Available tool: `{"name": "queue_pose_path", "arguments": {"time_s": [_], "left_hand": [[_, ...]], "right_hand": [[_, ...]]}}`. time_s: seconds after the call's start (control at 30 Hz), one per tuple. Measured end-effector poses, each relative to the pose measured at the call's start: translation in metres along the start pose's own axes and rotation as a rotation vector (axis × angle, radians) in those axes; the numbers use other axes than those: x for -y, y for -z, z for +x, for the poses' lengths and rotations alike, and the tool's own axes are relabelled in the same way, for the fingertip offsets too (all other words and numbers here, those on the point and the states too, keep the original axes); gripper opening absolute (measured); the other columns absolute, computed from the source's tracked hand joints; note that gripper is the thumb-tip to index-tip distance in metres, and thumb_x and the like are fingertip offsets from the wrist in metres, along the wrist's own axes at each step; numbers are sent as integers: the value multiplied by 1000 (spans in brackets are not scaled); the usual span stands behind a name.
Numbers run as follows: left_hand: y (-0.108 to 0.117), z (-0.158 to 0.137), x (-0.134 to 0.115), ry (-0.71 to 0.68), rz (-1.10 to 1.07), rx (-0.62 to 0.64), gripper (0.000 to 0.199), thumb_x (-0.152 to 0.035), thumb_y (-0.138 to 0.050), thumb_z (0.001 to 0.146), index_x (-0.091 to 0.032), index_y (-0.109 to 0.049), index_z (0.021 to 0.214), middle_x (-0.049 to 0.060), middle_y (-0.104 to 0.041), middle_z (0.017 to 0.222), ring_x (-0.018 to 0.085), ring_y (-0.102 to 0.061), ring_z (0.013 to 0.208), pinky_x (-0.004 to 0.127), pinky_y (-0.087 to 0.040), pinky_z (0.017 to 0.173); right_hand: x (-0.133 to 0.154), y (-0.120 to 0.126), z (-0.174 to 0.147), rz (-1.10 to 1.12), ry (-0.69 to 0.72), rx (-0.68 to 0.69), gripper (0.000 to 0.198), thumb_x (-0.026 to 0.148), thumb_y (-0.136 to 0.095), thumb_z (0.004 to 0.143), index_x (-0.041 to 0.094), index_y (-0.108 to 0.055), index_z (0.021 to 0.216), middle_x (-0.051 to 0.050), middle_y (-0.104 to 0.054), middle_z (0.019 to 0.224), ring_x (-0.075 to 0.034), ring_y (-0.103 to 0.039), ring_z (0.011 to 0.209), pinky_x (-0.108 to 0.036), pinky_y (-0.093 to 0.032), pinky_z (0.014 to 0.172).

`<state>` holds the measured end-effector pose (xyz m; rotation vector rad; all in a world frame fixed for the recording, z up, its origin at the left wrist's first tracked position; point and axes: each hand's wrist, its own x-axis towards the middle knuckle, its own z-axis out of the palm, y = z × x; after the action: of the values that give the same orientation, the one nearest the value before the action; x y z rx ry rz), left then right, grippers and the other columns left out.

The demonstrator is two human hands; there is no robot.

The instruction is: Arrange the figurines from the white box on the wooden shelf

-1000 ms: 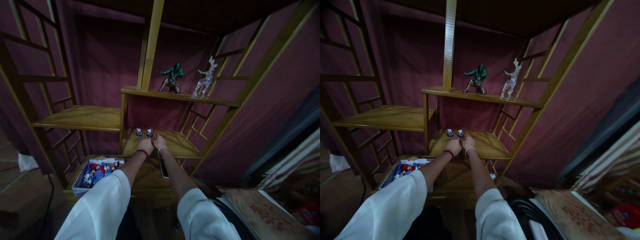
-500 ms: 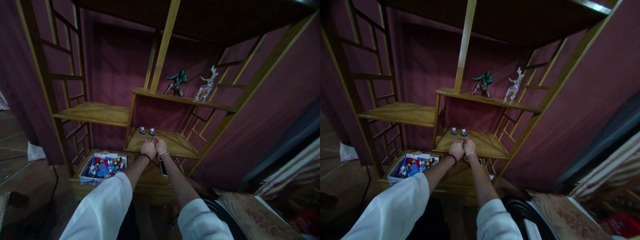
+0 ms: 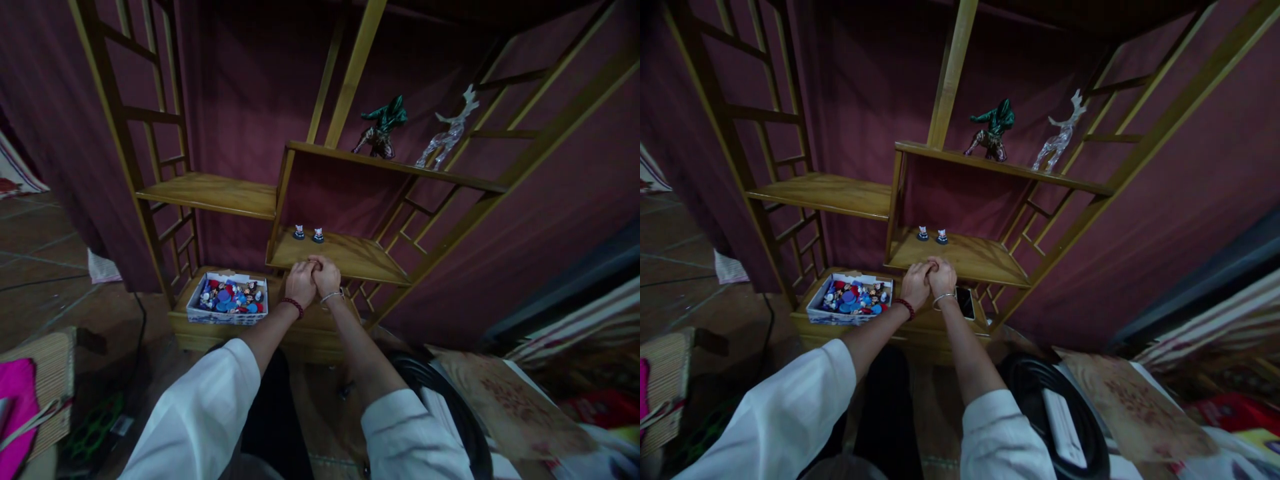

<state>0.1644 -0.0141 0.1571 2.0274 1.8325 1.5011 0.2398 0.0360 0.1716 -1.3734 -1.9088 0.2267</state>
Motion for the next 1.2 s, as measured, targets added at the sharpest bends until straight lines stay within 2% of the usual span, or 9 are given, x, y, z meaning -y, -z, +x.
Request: {"name": "queue_pose_path", "arguments": {"time_s": [0.27,0.43,0.6,0.8,1.0,1.2], "left_hand": [[13,-27,19,-36,-41,7,28,-13,-41,79,-17,-49,106,7,-57,98,17,-49,94,31,-40,85],[17,-48,47,-30,4,37,30,-12,-43,77,-17,-48,106,8,-56,96,18,-49,93,32,-42,82],[20,-70,75,85,82,89,33,-9,-42,75,-16,-47,108,9,-56,99,18,-50,95,32,-43,82],[31,-86,104,264,198,252,38,-7,-41,74,-16,-46,110,10,-55,104,18,-50,100,31,-41,83],[45,-97,132,355,330,373,35,-9,-39,76,-16,-49,109,10,-53,108,18,-49,101,29,-39,85],[56,-107,163,413,528,501,29,-14,-37,78,-10,-57,98,13,-59,99,21,-48,101,32,-34,88]], "right_hand": [[13,-18,-33,147,162,-163,31,10,-37,72,19,-63,86,-4,-62,85,-15,-53,83,-27,-40,81],[18,-42,-56,239,170,-119,28,12,-38,74,19,-62,87,-3,-61,85,-14,-53,82,-25,-41,78],[20,-75,-73,222,100,42,28,12,-39,75,20,-63,88,-2,-61,86,-12,-55,79,-22,-42,74],[29,-111,-83,56,1,302,31,11,-38,78,22,-61,95,-1,-62,97,-11,-56,87,-18,-41,79],[40,-143,-89,-50,2,519,34,13,-39,80,27,-58,104,0,-62,103,-12,-57,92,-19,-41,79],[42,-175,-92,-117,13,636,30,16,-40,80,24,-61,99,-1,-63,103,-12,-57,94,-19,-40,83]]}}
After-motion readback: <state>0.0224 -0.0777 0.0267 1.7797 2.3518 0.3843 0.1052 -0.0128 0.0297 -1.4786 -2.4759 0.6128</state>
